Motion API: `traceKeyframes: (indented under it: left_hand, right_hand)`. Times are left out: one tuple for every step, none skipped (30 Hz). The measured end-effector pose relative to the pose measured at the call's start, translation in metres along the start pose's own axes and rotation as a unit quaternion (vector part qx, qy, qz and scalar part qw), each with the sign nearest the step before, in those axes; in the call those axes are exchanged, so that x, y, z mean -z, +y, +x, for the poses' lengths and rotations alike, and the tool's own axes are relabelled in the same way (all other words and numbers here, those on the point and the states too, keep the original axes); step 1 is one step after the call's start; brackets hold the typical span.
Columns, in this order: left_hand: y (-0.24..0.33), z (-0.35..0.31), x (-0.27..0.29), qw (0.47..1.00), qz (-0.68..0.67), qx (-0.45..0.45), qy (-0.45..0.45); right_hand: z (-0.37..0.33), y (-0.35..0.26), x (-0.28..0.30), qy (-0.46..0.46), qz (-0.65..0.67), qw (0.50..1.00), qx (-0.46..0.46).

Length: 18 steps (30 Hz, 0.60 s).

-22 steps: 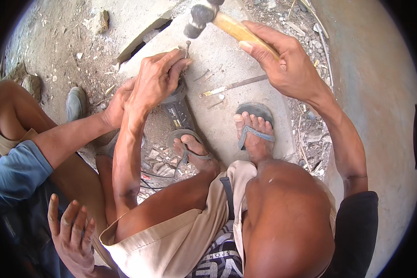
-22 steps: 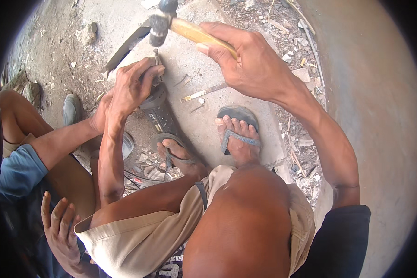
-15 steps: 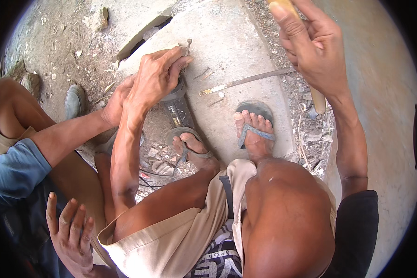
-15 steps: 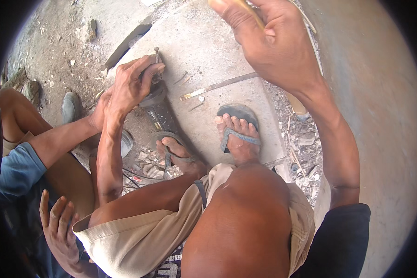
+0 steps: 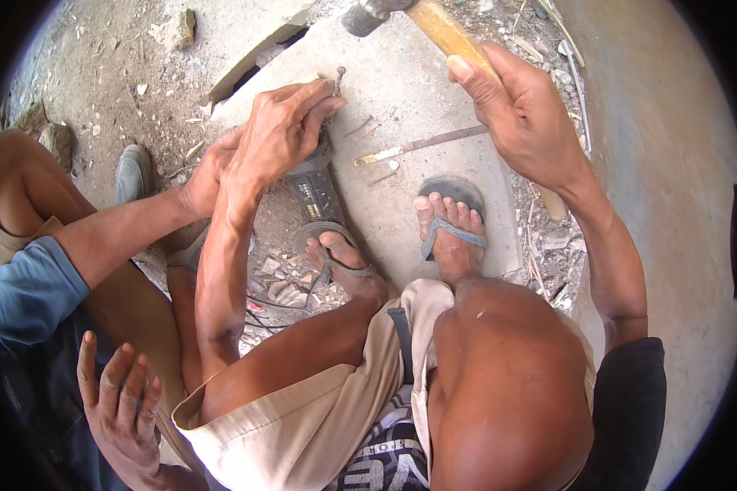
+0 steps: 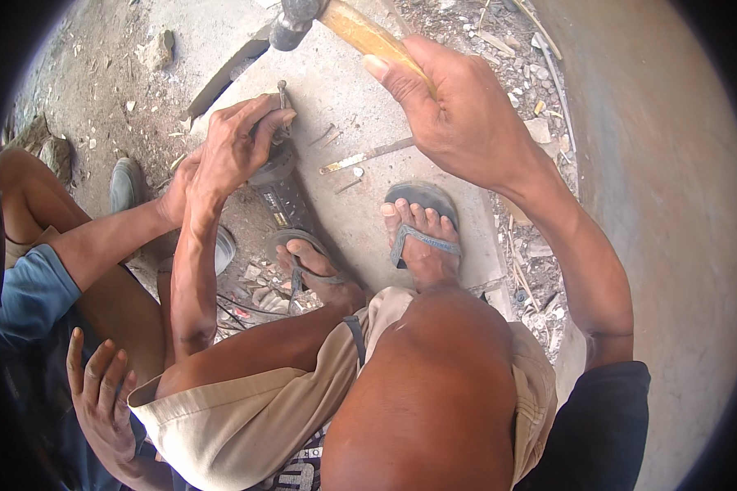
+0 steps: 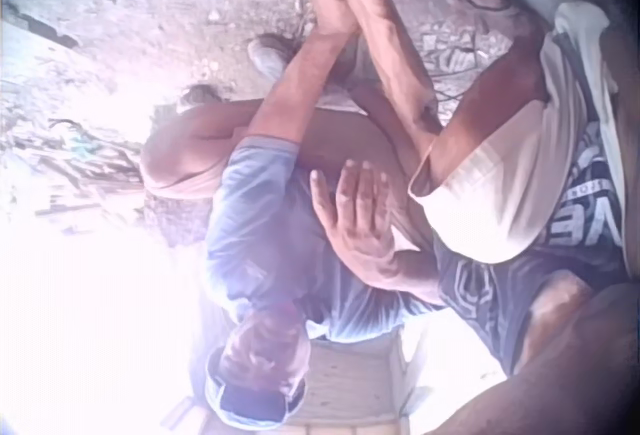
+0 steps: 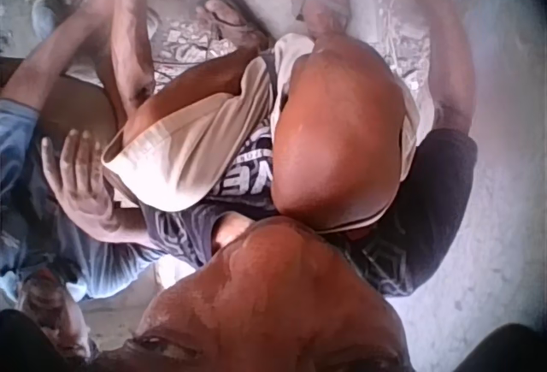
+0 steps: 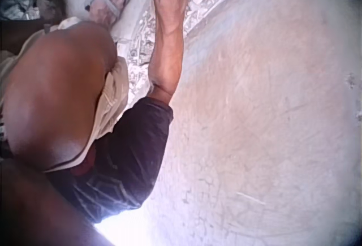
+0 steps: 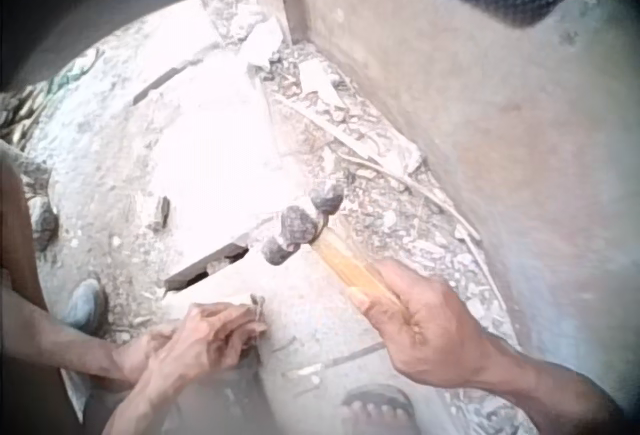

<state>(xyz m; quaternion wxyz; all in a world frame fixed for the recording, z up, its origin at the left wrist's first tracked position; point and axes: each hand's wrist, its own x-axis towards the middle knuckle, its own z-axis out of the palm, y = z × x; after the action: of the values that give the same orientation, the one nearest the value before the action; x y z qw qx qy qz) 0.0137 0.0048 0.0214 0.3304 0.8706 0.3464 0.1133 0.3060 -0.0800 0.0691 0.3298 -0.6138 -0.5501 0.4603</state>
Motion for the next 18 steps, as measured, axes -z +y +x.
traceKeyframes:
  left_hand:
    - [0.000,0.000,0.000,1.000,0.002,0.000,-0.003]
    - [-0.001,0.000,0.001,1.000,0.005,0.001,-0.005]
    - [-0.001,-0.001,0.000,1.000,0.002,-0.002,-0.004]
    - [-0.002,-0.001,0.000,1.000,-0.001,-0.004,-0.003]
    - [-0.003,-0.003,0.000,1.000,-0.003,-0.005,-0.002]
    - [-0.002,-0.001,0.000,1.000,-0.003,-0.004,-0.002]
    - [0.000,0.000,0.000,1.000,-0.002,-0.002,-0.002]
    - [0.001,0.001,0.000,1.000,-0.002,0.000,-0.001]
    - [0.001,0.002,0.000,1.000,0.001,-0.003,-0.006]
    - [0.000,0.002,0.000,1.000,0.004,-0.006,-0.011]
    - [0.000,0.004,-0.001,1.000,0.006,-0.009,-0.016]
    - [0.000,0.001,-0.001,1.000,0.001,-0.009,-0.008]
    - [-0.001,0.000,-0.001,1.000,-0.005,-0.010,0.001]
    - [-0.001,-0.002,-0.002,1.000,-0.010,-0.010,0.009]
    - [-0.001,0.000,-0.002,1.000,-0.011,-0.015,0.001]
    - [-0.001,0.000,-0.001,1.000,-0.006,-0.015,0.000]
    - [-0.001,0.000,0.000,1.000,-0.001,-0.014,-0.001]
    - [-0.001,-0.001,0.000,1.000,0.003,-0.013,-0.002]
  right_hand:
    - [0.001,0.000,0.005,-0.040,-0.019,0.999,-0.024]
    - [0.004,-0.005,0.011,-0.002,0.014,1.000,-0.019]
    - [0.006,-0.013,0.016,0.034,0.049,0.998,-0.017]
    - [0.008,-0.017,0.018,0.068,0.083,0.994,-0.015]
    - [0.008,-0.017,0.011,0.096,0.096,0.991,-0.019]
    - [0.009,-0.018,0.007,0.126,0.108,0.986,-0.021]
    - [0.007,-0.017,0.002,0.132,0.129,0.982,-0.030]
    - [0.005,-0.008,-0.003,0.086,0.081,0.993,-0.025]
    - [0.003,0.000,-0.007,0.043,0.028,0.999,-0.017]
    - [0.003,0.006,-0.011,-0.004,-0.022,1.000,-0.005]
    - [0.003,0.008,-0.010,-0.016,-0.040,0.999,0.000]
    - [0.004,0.008,-0.013,-0.036,-0.053,0.998,0.006]
    - [0.003,0.000,-0.012,-0.010,-0.016,0.999,-0.027]
    - [0.002,-0.002,-0.010,0.003,-0.010,1.000,-0.020]
    - [0.003,-0.004,-0.007,0.019,-0.005,1.000,-0.010]
    - [0.004,-0.006,-0.003,0.034,0.000,0.999,0.000]
    - [0.007,-0.009,0.005,0.013,-0.035,0.999,0.019]
    - [0.009,-0.015,0.015,0.027,0.042,0.999,-0.003]
